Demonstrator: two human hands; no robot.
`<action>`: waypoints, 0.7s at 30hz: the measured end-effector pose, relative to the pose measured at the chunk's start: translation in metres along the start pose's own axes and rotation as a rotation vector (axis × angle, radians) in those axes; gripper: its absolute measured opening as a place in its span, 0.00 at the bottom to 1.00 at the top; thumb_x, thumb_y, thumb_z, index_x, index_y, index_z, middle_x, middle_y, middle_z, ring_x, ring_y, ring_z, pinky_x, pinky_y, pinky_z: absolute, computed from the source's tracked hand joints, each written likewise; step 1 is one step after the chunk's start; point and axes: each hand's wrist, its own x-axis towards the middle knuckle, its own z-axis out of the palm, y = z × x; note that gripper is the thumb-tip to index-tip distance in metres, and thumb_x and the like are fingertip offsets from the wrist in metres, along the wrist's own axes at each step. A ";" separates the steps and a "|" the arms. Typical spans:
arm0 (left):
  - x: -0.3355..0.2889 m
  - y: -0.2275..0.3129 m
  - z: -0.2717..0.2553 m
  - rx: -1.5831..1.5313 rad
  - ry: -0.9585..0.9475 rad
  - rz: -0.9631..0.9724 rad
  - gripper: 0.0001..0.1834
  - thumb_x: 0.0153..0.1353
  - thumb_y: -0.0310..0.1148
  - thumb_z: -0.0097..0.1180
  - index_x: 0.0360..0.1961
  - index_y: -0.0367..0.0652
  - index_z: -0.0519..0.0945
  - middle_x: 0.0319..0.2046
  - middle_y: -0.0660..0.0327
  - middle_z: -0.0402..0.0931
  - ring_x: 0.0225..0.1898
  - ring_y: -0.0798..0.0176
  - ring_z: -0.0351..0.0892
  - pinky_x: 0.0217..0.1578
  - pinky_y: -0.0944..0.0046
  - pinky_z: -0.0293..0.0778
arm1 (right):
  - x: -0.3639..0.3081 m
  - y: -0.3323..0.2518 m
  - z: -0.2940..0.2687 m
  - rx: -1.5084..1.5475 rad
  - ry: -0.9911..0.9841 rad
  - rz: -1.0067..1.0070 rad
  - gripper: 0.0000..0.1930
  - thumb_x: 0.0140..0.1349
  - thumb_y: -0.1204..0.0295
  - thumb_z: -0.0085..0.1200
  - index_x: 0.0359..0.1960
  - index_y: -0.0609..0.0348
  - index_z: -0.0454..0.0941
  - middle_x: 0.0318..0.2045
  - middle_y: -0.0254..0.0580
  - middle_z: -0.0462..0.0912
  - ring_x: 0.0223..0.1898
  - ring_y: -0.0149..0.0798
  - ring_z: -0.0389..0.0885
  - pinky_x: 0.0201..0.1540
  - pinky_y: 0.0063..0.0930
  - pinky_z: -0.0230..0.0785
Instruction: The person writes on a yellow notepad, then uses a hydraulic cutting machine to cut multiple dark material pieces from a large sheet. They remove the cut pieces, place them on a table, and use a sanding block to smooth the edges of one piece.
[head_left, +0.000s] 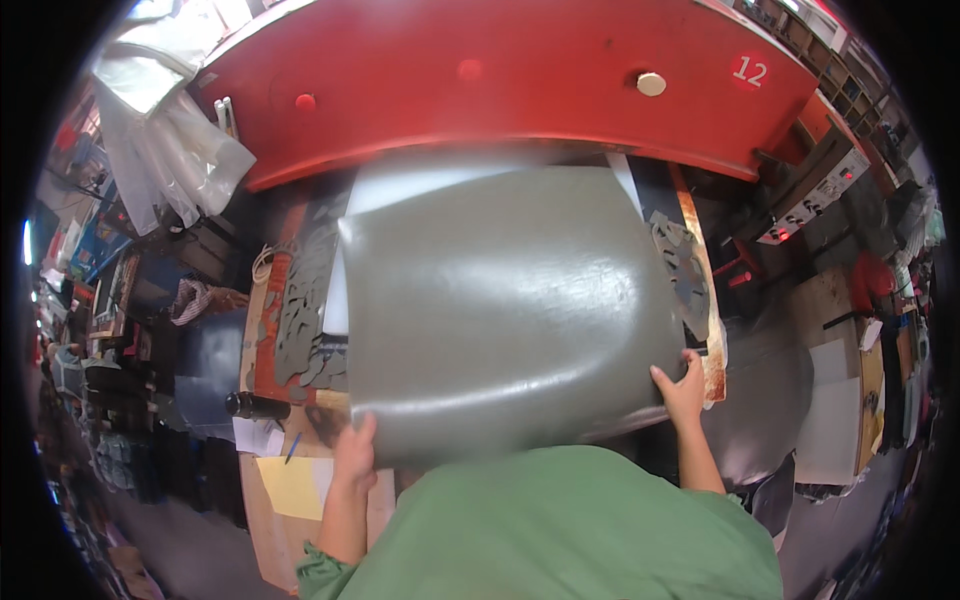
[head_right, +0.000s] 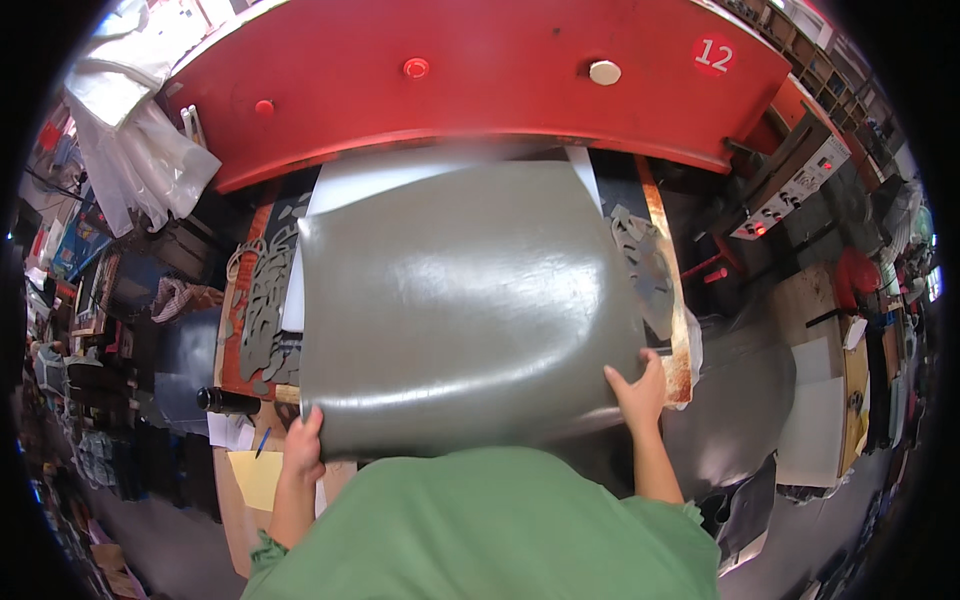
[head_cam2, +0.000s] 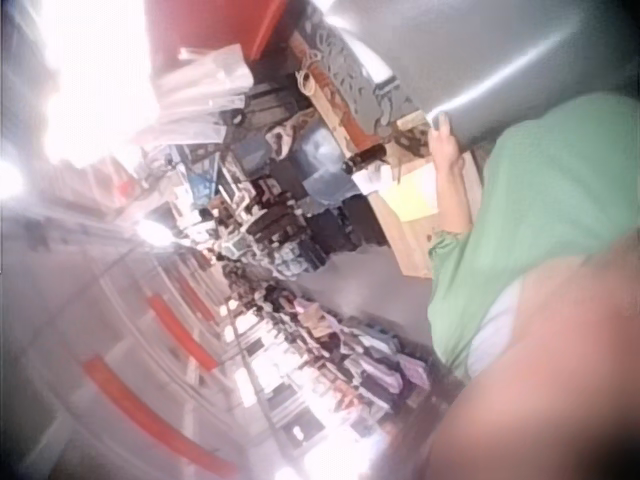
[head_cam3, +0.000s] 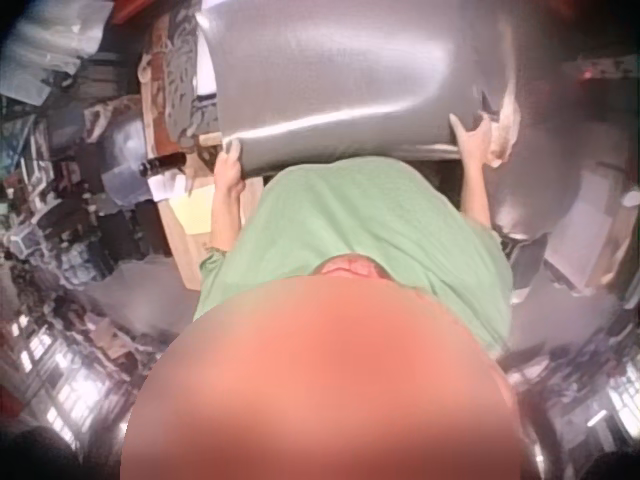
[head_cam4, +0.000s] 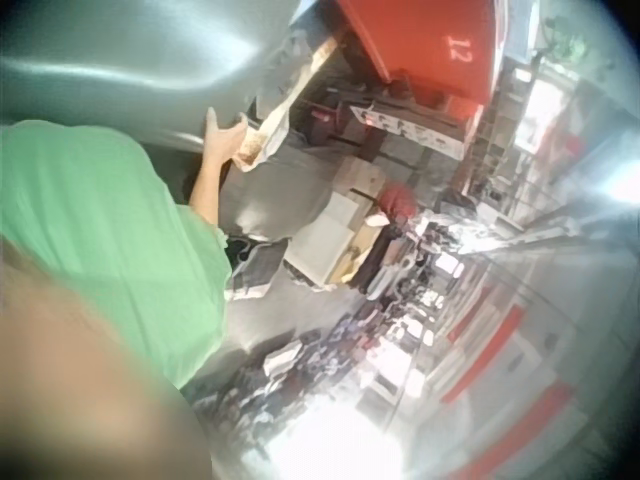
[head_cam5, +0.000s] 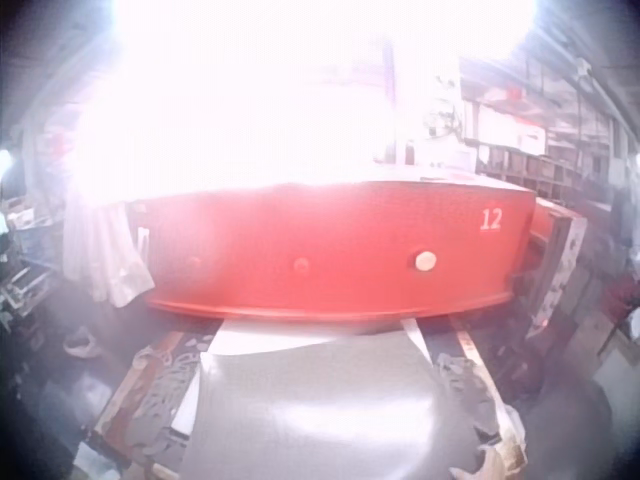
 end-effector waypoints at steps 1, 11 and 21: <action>0.009 0.013 0.000 -0.004 0.007 -0.040 0.20 0.70 0.41 0.53 0.54 0.35 0.76 0.46 0.58 0.80 0.47 0.62 0.78 0.49 0.59 0.74 | 0.001 -0.005 0.002 0.014 0.001 -0.033 0.43 0.50 0.51 0.69 0.64 0.63 0.66 0.60 0.57 0.73 0.64 0.54 0.69 0.65 0.42 0.60; 0.150 0.125 -0.006 0.028 -0.222 -0.165 0.41 0.67 0.53 0.55 0.69 0.32 0.60 0.70 0.41 0.57 0.71 0.41 0.54 0.68 0.39 0.51 | 0.064 -0.068 -0.008 -0.060 0.235 -0.056 0.41 0.45 0.56 0.75 0.58 0.65 0.73 0.55 0.57 0.76 0.59 0.54 0.73 0.62 0.42 0.64; 0.318 0.243 0.078 0.008 -0.136 0.464 0.34 0.70 0.44 0.53 0.69 0.34 0.61 0.67 0.39 0.61 0.69 0.42 0.61 0.62 0.42 0.65 | 0.291 -0.190 0.022 -0.312 0.144 -0.172 0.42 0.58 0.48 0.63 0.64 0.70 0.67 0.62 0.63 0.72 0.64 0.54 0.72 0.65 0.38 0.64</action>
